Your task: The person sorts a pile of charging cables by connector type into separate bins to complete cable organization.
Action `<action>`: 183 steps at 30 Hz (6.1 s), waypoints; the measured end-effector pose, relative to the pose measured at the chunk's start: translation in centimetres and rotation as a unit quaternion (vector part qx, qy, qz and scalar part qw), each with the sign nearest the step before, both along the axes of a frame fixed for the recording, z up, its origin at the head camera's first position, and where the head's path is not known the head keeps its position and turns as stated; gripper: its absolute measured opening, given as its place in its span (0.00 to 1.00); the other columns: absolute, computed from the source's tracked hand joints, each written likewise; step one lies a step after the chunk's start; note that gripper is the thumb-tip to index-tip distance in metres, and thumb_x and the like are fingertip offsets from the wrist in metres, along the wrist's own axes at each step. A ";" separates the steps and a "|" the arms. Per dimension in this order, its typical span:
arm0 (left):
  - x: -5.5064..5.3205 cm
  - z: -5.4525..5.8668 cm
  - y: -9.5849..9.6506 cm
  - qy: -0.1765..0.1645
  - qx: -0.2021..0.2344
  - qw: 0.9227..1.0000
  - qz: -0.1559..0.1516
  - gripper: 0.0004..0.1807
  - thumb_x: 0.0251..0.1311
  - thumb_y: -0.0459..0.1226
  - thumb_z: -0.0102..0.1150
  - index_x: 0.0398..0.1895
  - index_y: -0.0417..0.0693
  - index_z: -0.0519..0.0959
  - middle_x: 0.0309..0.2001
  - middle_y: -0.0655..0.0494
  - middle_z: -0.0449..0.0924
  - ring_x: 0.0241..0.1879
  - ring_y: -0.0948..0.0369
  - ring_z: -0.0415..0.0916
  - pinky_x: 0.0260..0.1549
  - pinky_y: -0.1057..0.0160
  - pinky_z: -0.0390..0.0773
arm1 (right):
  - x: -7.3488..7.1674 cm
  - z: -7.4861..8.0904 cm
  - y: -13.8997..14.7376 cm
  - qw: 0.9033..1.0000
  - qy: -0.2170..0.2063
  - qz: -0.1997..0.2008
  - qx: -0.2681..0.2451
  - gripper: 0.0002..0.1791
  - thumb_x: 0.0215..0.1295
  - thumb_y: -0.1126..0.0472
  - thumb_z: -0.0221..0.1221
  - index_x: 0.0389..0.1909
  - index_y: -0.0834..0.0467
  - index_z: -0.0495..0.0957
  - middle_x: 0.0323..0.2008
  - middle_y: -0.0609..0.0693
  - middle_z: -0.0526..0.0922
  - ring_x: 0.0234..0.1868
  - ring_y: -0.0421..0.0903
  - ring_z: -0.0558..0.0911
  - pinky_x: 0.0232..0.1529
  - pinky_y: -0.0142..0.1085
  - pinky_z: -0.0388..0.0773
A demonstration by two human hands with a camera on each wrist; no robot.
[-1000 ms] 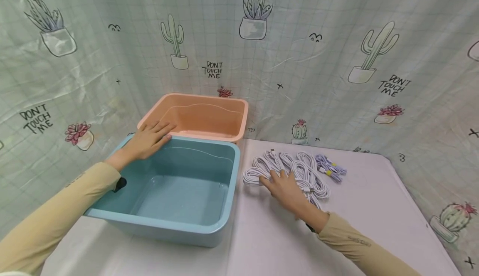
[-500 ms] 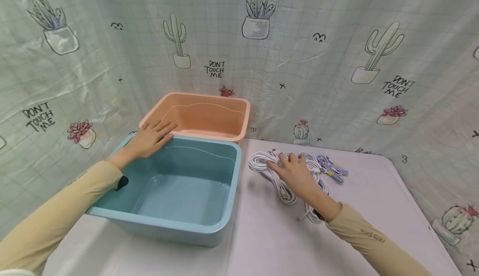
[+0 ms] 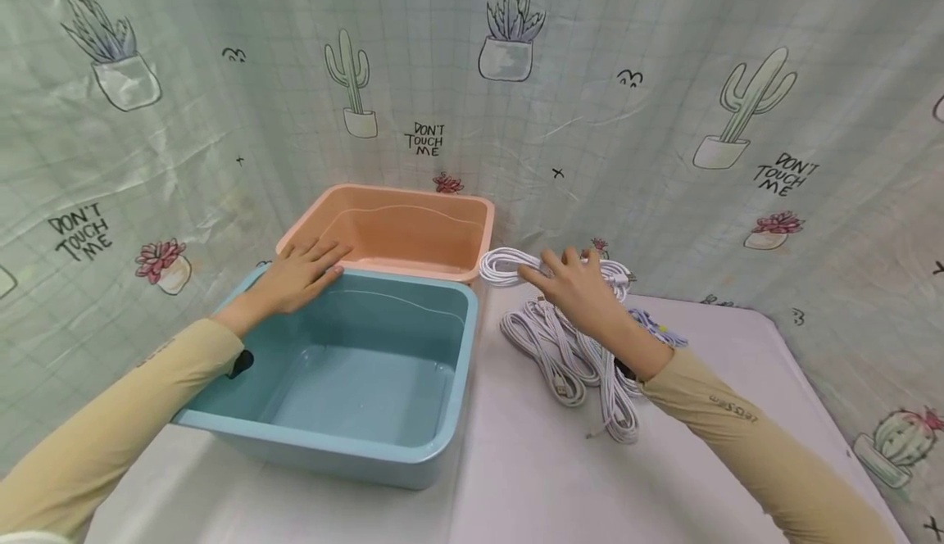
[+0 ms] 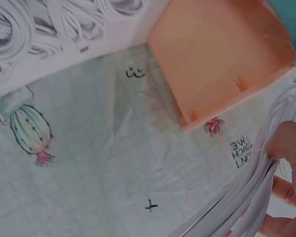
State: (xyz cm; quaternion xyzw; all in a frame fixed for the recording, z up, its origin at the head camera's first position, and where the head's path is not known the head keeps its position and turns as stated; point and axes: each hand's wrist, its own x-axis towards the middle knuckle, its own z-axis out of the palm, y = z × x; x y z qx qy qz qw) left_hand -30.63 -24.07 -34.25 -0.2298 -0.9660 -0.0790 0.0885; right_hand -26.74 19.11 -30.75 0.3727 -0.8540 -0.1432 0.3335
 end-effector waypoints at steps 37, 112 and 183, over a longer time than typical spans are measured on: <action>0.0 -0.1 0.2 0.017 -0.005 1.000 0.005 0.29 0.67 0.53 0.31 0.68 0.54 0.53 0.67 0.43 0.54 0.67 0.38 0.44 0.61 0.36 0.39 | -7.1 6.5 -13.0 0.991 -0.130 -0.013 -0.009 0.24 0.59 0.65 0.55 0.56 0.43 0.69 0.47 0.54 0.72 0.47 0.56 0.73 0.48 0.59 0.66; -0.1 -0.2 0.0 0.014 -0.002 1.000 -0.002 0.29 0.67 0.53 0.31 0.68 0.54 0.53 0.67 0.42 0.52 0.66 0.38 0.45 0.61 0.36 0.39 | -11.8 6.7 -18.5 0.977 -0.189 -0.088 0.044 0.19 0.65 0.63 0.48 0.57 0.49 0.66 0.61 0.53 0.65 0.58 0.55 0.69 0.58 0.57 0.59; -0.2 -0.3 0.0 0.011 0.003 1.000 -0.007 0.29 0.67 0.53 0.30 0.68 0.52 0.53 0.67 0.41 0.52 0.66 0.37 0.44 0.61 0.36 0.38 | -2.7 -6.5 0.6 0.995 -0.079 -0.009 -0.061 0.16 0.54 0.54 0.62 0.44 0.51 0.75 0.32 0.50 0.76 0.31 0.49 0.72 0.26 0.41 0.65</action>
